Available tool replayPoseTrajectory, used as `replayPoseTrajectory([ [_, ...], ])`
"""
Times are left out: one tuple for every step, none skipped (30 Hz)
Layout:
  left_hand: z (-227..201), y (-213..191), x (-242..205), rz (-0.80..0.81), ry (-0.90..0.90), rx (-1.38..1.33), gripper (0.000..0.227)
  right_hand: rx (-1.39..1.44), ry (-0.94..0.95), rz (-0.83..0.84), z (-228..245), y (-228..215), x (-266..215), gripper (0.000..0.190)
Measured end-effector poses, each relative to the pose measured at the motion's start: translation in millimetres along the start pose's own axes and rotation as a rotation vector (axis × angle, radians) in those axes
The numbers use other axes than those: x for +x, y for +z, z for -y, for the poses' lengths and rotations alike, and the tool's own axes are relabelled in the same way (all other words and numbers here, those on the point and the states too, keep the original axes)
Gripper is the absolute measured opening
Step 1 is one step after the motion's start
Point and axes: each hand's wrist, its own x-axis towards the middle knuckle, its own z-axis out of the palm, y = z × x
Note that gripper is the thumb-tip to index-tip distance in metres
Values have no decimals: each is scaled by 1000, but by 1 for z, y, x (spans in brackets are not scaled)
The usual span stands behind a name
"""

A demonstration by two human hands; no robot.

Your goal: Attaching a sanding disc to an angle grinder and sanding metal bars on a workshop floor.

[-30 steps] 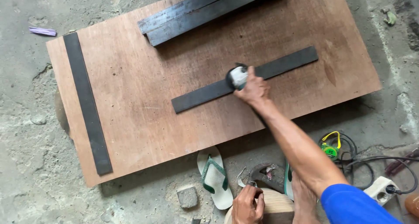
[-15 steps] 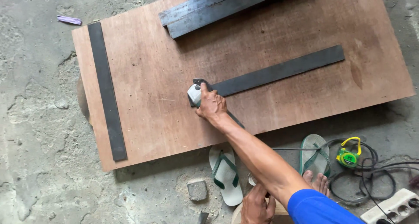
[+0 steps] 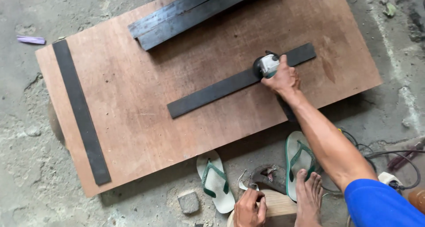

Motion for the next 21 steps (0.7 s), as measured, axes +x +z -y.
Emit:
replayPoseTrajectory([
  [1, 0, 1, 5, -8, 9, 8, 15, -15, -21, -7, -5, 5, 70],
  [1, 0, 1, 12, -18, 17, 7, 29, -28, -39, -14, -9, 8, 67],
  [0, 0, 0, 22, -19, 14, 7, 25, -18, -38, -22, -10, 12, 67],
  [0, 0, 0, 15, -23, -3, 8, 48, -30, -55, -27, -10, 18, 68],
  [0, -1, 1, 8, -27, -20, 9, 71, -42, -74, -31, -9, 24, 69],
  [0, -1, 1, 4, -35, -19, 9, 72, -46, -66, -35, -13, 28, 69],
  [0, -1, 1, -13, -15, -26, 9, 77, -3, -53, -38, -17, 33, 72],
  [-1, -1, 1, -36, 3, -34, 9, 82, 34, -39, -39, -21, 38, 75],
  [-3, -4, -1, -45, -6, -33, 9, 82, 26, -31, -51, -16, 43, 75],
  [-3, -5, 0, -47, -14, -53, 9, 42, 27, -73, -62, -13, 50, 77],
  [-4, -6, 1, -49, -22, -72, 9, 2, 29, -115, -73, -10, 58, 79],
  [-1, -5, 0, -59, -19, -78, 9, -2, 19, -119, -78, -18, 58, 79],
  [2, -4, -1, -36, -42, -72, 8, -4, 5, -114, -84, -26, 59, 79],
  [3, -3, -4, -9, -69, -68, 8, -10, -7, -105, -91, -33, 57, 78],
  [4, 0, -2, -15, -70, -76, 8, -16, -14, -106, -96, -39, 61, 78],
  [5, 0, -3, -42, -49, -90, 8, 5, -12, -110, -103, -43, 61, 84],
  [5, 1, -4, -69, -28, -104, 8, 27, -10, -115, -111, -47, 61, 91],
  [6, 0, -4, -69, -26, -107, 8, 25, -10, -117, -121, -44, 64, 91],
  [6, 0, -4, -42, -41, -102, 9, -11, -27, -147, -132, -42, 67, 82],
  [6, -1, -4, -12, -55, -98, 9, -47, -42, -176, -145, -41, 68, 77],
  [5, -2, -3, -9, -53, -101, 9, -51, -39, -179, -133, -45, 63, 77],
])
